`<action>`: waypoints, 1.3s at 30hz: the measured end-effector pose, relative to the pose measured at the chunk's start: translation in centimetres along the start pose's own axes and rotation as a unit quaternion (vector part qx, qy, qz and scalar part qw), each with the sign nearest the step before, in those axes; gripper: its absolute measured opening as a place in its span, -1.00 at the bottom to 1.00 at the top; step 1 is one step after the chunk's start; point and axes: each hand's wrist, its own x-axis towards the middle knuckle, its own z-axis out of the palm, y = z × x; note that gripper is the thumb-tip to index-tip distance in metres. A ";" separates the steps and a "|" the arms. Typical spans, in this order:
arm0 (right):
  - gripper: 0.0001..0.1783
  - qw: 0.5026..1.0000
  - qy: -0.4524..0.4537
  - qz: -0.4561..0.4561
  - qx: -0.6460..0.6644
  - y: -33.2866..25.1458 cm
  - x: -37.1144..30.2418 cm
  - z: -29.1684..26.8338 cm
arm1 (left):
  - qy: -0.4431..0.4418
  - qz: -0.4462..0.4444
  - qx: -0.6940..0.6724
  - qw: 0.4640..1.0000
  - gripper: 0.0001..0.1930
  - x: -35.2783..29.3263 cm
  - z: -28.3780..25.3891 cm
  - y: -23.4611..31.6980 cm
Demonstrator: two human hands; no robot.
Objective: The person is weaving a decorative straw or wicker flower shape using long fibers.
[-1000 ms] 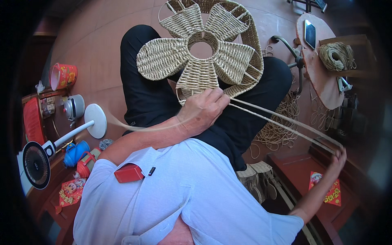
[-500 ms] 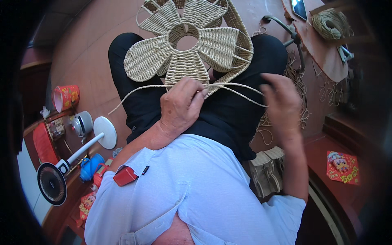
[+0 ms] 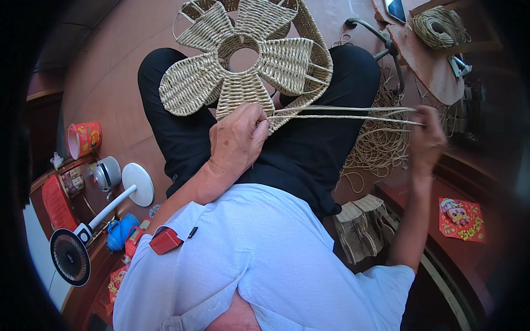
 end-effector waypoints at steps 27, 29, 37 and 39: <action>-0.32 0.789 -0.396 0.094 0.460 -22.6 -3.5 7.9 | -0.152 -0.045 0.000 0.987 -0.70 -0.5 -0.8 0.5; -0.30 0.796 -0.404 0.091 0.441 -22.4 -3.1 8.0 | -0.162 -0.057 0.001 0.985 -0.68 -0.4 -0.9 0.4; -0.32 0.919 -0.214 -0.089 0.317 -22.3 -5.3 8.9 | -0.102 -0.023 -0.044 0.993 -0.68 -1.1 -1.3 0.3; -0.34 0.893 -0.210 -0.037 0.397 -22.4 -6.4 8.5 | -0.092 -0.024 -0.053 0.994 -0.67 -1.1 -1.3 0.3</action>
